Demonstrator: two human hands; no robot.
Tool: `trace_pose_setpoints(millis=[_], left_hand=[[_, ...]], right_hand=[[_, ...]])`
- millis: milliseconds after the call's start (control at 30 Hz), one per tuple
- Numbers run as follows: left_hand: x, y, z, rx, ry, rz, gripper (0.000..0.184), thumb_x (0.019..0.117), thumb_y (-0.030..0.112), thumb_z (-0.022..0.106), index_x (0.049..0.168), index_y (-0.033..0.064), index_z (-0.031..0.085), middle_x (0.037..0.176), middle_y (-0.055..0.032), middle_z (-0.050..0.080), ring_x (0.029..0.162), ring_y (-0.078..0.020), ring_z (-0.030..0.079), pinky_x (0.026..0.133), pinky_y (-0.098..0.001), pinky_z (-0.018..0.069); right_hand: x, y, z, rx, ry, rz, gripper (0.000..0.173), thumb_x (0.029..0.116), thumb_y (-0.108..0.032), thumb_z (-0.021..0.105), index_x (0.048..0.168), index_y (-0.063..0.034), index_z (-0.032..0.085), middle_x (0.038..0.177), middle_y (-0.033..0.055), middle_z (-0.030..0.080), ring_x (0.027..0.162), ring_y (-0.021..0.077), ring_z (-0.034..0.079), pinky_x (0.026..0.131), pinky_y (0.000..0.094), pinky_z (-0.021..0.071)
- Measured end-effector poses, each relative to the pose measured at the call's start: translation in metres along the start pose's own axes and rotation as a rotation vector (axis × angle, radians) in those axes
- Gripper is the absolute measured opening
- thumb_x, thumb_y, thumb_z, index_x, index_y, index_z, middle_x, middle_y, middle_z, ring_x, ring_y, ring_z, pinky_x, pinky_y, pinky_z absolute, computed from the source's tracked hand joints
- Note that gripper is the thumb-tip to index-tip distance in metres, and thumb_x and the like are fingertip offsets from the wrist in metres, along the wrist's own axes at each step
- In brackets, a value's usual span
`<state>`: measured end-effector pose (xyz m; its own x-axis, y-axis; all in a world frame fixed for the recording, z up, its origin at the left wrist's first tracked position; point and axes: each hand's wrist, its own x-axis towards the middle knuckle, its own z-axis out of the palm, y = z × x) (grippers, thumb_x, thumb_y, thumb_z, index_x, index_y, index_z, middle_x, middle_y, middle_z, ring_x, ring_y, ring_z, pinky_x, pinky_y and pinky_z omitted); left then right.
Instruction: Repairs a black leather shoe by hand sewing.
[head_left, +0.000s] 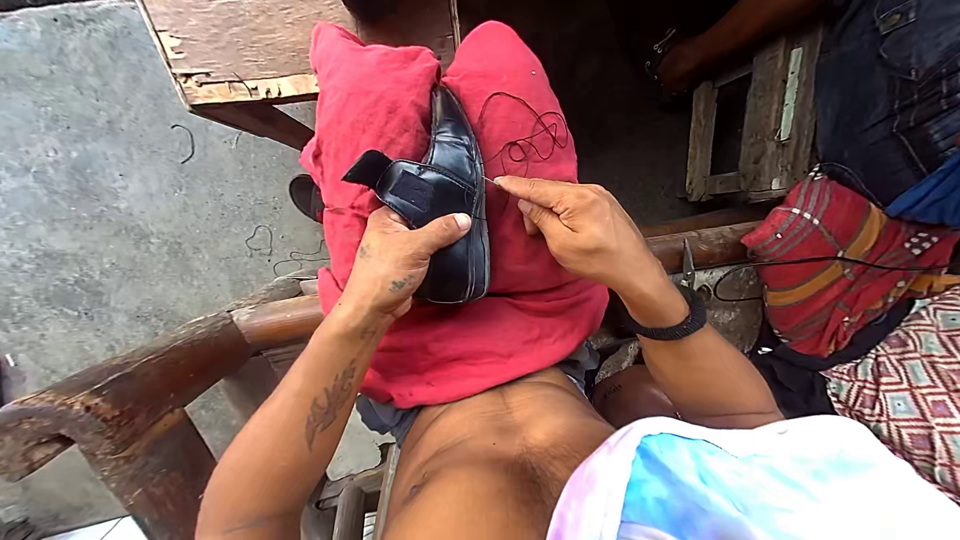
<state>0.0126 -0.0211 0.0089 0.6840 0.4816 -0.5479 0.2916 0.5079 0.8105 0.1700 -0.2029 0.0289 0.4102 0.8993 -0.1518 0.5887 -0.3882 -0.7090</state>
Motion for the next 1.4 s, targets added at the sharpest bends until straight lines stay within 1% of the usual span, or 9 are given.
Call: trace_pose_setpoints(millis=[167, 367, 467, 700, 800, 900, 967, 1067, 1400], left_hand=[[0.002, 0.000, 0.001, 0.033, -0.027, 0.027, 0.024, 0.0875, 0.001, 0.075, 0.110, 0.0048, 0.067, 0.094, -0.0052, 0.076, 0.085, -0.0146, 0.075, 0.079, -0.0337, 0.0649], [0.005, 0.000, -0.002, 0.047, -0.103, 0.013, 0.026, 0.0883, 0.002, 0.074, 0.112, 0.0053, 0.066, 0.096, -0.0056, 0.076, 0.086, -0.0151, 0.075, 0.079, -0.0334, 0.0649], [0.006, -0.001, -0.003, 0.049, -0.117, 0.004, 0.025, 0.0889, 0.001, 0.073, 0.112, 0.0044, 0.066, 0.096, -0.0064, 0.076, 0.085, -0.0160, 0.075, 0.079, -0.0345, 0.0651], [0.007, -0.001, -0.002, 0.022, -0.081, -0.008, 0.028, 0.0882, 0.004, 0.075, 0.115, 0.0030, 0.065, 0.098, -0.0086, 0.076, 0.088, -0.0183, 0.075, 0.080, -0.0368, 0.0651], [0.007, 0.002, 0.004, -0.006, 0.013, 0.017, 0.031, 0.0873, 0.015, 0.081, 0.112, 0.0038, 0.067, 0.094, -0.0071, 0.076, 0.085, -0.0174, 0.076, 0.079, -0.0358, 0.0652], [0.009, 0.004, 0.004, 0.005, 0.084, 0.027, 0.029, 0.0865, 0.012, 0.081, 0.110, 0.0035, 0.067, 0.092, -0.0067, 0.076, 0.082, -0.0168, 0.075, 0.077, -0.0347, 0.0653], [0.009, 0.005, 0.003, 0.013, 0.096, 0.024, 0.025, 0.0878, 0.010, 0.079, 0.108, 0.0031, 0.068, 0.092, -0.0068, 0.076, 0.082, -0.0163, 0.075, 0.077, -0.0343, 0.0650], [0.008, 0.007, 0.000, 0.023, 0.087, 0.010, 0.022, 0.0888, 0.009, 0.078, 0.108, 0.0027, 0.068, 0.092, -0.0075, 0.076, 0.082, -0.0168, 0.075, 0.077, -0.0351, 0.0648], [0.006, 0.008, -0.004, -0.016, 0.082, -0.030, 0.024, 0.0898, 0.009, 0.076, 0.111, 0.0024, 0.067, 0.094, -0.0088, 0.076, 0.083, -0.0183, 0.075, 0.078, -0.0364, 0.0646]], right_hand=[[0.039, -0.012, -0.023, -0.327, -0.213, 0.039, 0.042, 0.1083, -0.023, 0.039, 0.140, -0.0301, 0.065, 0.106, 0.0037, 0.075, 0.093, 0.0253, 0.071, 0.073, 0.0524, 0.0519], [0.075, -0.034, -0.052, -0.479, -0.481, -0.018, 0.037, 0.1070, -0.023, 0.038, 0.123, -0.0285, 0.071, 0.092, 0.0025, 0.070, 0.089, 0.0251, 0.067, 0.071, 0.0506, 0.0485], [0.088, -0.042, -0.055, -0.552, -0.560, -0.050, 0.039, 0.1064, -0.022, 0.037, 0.124, -0.0292, 0.071, 0.092, 0.0035, 0.069, 0.093, 0.0269, 0.067, 0.072, 0.0515, 0.0494], [0.101, -0.052, -0.052, -0.625, -0.619, -0.075, 0.037, 0.1049, -0.019, 0.039, 0.123, -0.0251, 0.071, 0.088, 0.0059, 0.067, 0.088, 0.0295, 0.066, 0.067, 0.0519, 0.0478], [0.105, -0.044, -0.057, -0.552, -0.627, -0.091, 0.037, 0.1060, -0.022, 0.041, 0.124, -0.0302, 0.071, 0.090, 0.0023, 0.069, 0.090, 0.0252, 0.066, 0.071, 0.0516, 0.0487], [0.105, -0.018, -0.063, -0.354, -0.589, -0.166, 0.037, 0.1070, -0.026, 0.044, 0.129, -0.0342, 0.071, 0.098, -0.0041, 0.074, 0.091, 0.0147, 0.067, 0.080, 0.0472, 0.0521], [0.104, 0.003, -0.059, -0.167, -0.548, -0.218, 0.035, 0.1066, -0.024, 0.047, 0.130, -0.0292, 0.072, 0.084, -0.0064, 0.069, 0.070, 0.0066, 0.059, 0.067, 0.0353, 0.0506], [0.098, 0.023, -0.046, 0.102, -0.520, -0.215, 0.034, 0.1065, -0.017, 0.049, 0.132, -0.0182, 0.071, 0.072, -0.0068, 0.062, 0.057, 0.0008, 0.051, 0.055, 0.0218, 0.0462], [0.098, 0.044, -0.027, 0.340, -0.426, -0.337, 0.030, 0.1045, -0.009, 0.052, 0.126, -0.0070, 0.073, 0.072, -0.0048, 0.063, 0.059, -0.0013, 0.052, 0.055, 0.0165, 0.0460]])
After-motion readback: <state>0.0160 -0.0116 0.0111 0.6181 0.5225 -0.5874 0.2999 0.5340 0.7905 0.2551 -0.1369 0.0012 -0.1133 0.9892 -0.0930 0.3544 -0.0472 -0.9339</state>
